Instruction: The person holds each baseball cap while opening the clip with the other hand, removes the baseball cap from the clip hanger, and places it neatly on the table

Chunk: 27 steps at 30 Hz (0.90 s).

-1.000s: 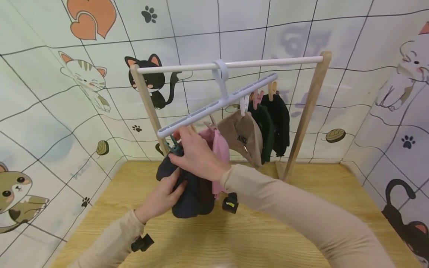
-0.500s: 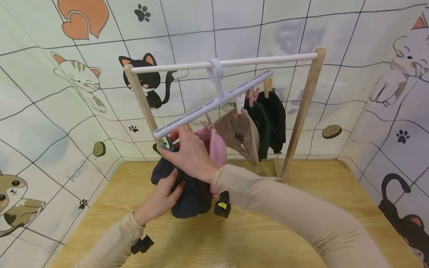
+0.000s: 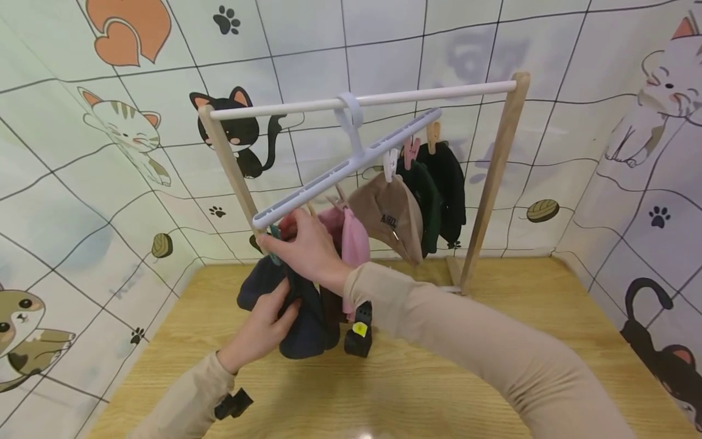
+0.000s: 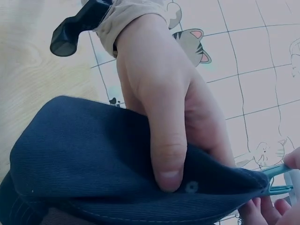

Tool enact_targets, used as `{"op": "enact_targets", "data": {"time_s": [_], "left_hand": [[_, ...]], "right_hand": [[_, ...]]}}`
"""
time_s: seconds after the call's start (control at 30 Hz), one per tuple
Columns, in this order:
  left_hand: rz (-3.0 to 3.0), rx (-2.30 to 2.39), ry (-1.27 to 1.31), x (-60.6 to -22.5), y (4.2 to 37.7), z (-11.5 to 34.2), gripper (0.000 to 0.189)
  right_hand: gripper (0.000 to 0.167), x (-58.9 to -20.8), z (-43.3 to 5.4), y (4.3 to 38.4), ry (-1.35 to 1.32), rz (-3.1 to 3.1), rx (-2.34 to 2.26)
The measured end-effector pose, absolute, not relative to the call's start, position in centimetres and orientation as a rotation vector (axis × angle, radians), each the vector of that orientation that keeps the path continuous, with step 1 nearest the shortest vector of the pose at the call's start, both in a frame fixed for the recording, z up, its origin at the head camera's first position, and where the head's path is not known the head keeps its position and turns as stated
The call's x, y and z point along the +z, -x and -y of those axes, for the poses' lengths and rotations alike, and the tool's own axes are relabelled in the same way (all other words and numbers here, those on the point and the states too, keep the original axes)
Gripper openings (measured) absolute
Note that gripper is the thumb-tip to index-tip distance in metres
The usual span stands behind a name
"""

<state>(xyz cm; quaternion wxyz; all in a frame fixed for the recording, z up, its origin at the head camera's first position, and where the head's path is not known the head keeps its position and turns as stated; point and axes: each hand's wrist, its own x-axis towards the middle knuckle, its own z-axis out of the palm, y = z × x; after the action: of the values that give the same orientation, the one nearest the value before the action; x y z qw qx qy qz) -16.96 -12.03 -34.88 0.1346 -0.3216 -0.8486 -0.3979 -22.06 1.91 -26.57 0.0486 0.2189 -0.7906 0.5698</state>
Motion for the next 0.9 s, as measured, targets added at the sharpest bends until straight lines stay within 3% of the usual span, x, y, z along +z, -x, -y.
{"op": "enact_targets", "data": {"time_s": [0.43,0.9], "left_hand": [[2.406,-1.203,0.962,-35.6,16.4,13.9,0.027],[2.451,-1.235,0.966,-35.4,16.1,14.2,0.025]], "right_hand": [[0.030,-26.5,-2.3,22.6,-0.880,2.396,2.285],[0.030,-26.9,-2.4,23.1,-0.827,2.462,2.180]]}}
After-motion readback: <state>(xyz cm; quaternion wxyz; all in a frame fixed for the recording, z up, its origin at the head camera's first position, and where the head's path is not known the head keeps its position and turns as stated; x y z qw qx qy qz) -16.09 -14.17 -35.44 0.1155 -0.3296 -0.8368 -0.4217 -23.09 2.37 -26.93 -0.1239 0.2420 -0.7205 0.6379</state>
